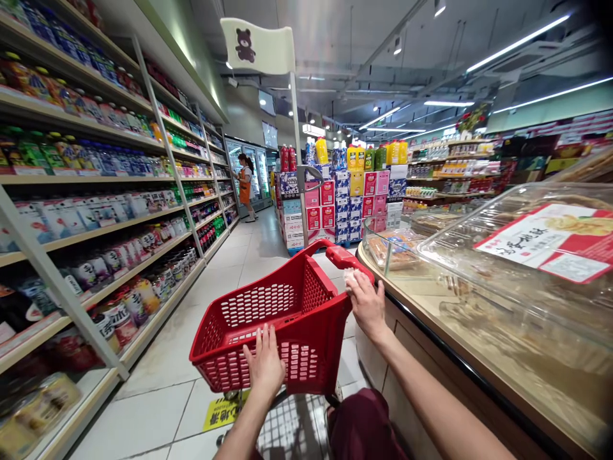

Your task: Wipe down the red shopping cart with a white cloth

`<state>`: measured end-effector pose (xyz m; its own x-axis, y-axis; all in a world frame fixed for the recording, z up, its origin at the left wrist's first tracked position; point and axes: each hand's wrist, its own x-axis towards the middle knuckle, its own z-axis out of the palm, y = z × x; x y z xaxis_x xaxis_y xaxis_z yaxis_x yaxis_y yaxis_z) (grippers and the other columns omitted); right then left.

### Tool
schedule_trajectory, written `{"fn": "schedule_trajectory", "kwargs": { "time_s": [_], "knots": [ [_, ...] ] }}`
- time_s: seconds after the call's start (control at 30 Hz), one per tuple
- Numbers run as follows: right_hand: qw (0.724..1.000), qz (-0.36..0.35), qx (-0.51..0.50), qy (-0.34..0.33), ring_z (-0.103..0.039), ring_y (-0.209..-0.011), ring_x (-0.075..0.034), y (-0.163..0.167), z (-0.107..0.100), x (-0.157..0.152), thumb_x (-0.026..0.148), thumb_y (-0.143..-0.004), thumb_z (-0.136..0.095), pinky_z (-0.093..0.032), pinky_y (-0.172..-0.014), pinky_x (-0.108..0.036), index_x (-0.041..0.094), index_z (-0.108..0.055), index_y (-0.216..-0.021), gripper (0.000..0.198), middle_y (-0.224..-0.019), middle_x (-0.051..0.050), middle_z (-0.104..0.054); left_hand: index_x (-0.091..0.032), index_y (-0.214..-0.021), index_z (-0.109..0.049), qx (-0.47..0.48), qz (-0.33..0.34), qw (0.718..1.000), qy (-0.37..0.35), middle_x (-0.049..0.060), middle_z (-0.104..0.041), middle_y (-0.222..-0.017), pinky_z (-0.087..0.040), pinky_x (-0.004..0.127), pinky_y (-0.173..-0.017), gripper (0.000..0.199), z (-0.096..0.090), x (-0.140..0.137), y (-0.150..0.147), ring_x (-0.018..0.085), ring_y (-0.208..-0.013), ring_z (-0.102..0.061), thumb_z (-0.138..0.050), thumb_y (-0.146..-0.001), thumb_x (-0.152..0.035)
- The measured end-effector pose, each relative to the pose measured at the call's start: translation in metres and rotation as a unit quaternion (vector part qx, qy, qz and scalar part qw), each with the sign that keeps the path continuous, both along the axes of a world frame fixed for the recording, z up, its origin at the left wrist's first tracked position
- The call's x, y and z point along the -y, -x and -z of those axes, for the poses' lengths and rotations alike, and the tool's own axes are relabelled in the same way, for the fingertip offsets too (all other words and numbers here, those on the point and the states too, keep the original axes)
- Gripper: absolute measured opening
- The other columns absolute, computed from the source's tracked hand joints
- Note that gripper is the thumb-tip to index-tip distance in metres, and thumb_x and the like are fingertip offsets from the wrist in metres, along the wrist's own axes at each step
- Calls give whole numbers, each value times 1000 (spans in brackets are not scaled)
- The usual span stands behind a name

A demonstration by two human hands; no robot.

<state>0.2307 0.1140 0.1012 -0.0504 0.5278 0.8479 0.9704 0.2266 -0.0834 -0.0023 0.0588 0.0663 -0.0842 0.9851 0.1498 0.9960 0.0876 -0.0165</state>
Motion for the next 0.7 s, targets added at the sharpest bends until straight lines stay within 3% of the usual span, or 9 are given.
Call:
{"fn": "schedule_trajectory", "kwargs": {
  "time_s": [0.07, 0.2, 0.37, 0.53, 0.7],
  "knots": [
    [1000, -10, 9, 1, -40, -119, -22, 6, 3, 3, 17, -84, -40, -13, -103, -46, 22, -57, -112, 33, -125, -8, -51, -13, -137, -14, 0, -5, 1000, -3, 8, -14, -146, -10, 59, -103, 78, 1, 0, 0, 26, -134, -10, -39, -64, -14],
    [990, -119, 79, 13, -38, -121, -19, 15, 9, 9, 16, -83, -40, -10, -105, -43, 27, -57, -112, 35, -125, -3, -52, -14, -137, -15, -5, 2, 1000, -12, 7, -16, -145, -11, 58, -103, 75, 0, 1, 0, 25, -134, -11, -37, -65, -12],
    [1000, -26, -3, 15, -41, -118, -23, 9, 4, 6, 17, -84, -39, -12, -103, -48, 23, -56, -113, 34, -125, -9, -51, -12, -137, -16, -1, 2, 1000, -13, 9, -18, -145, -12, 59, -103, 75, -1, 1, -1, 26, -134, -12, -38, -65, -14],
    [988, -127, 77, 35, -39, -120, -20, 22, 6, 7, 16, -84, -41, -8, -105, -44, 26, -54, -115, 36, -126, -5, -51, -12, -137, -16, 1, 17, 999, -30, 8, -17, -145, -10, 58, -103, 75, 1, 1, 4, 25, -133, -13, -37, -65, -13],
    [999, -28, -14, 7, -43, -117, -23, 14, 3, 4, 18, -86, -38, -11, -103, -49, 20, -55, -115, 33, -125, -10, -51, -13, -137, -17, 16, 24, 999, -24, 6, -16, -145, -6, 58, -104, 75, 3, 2, 6, 23, -134, -14, -37, -65, -12]
  ]
}}
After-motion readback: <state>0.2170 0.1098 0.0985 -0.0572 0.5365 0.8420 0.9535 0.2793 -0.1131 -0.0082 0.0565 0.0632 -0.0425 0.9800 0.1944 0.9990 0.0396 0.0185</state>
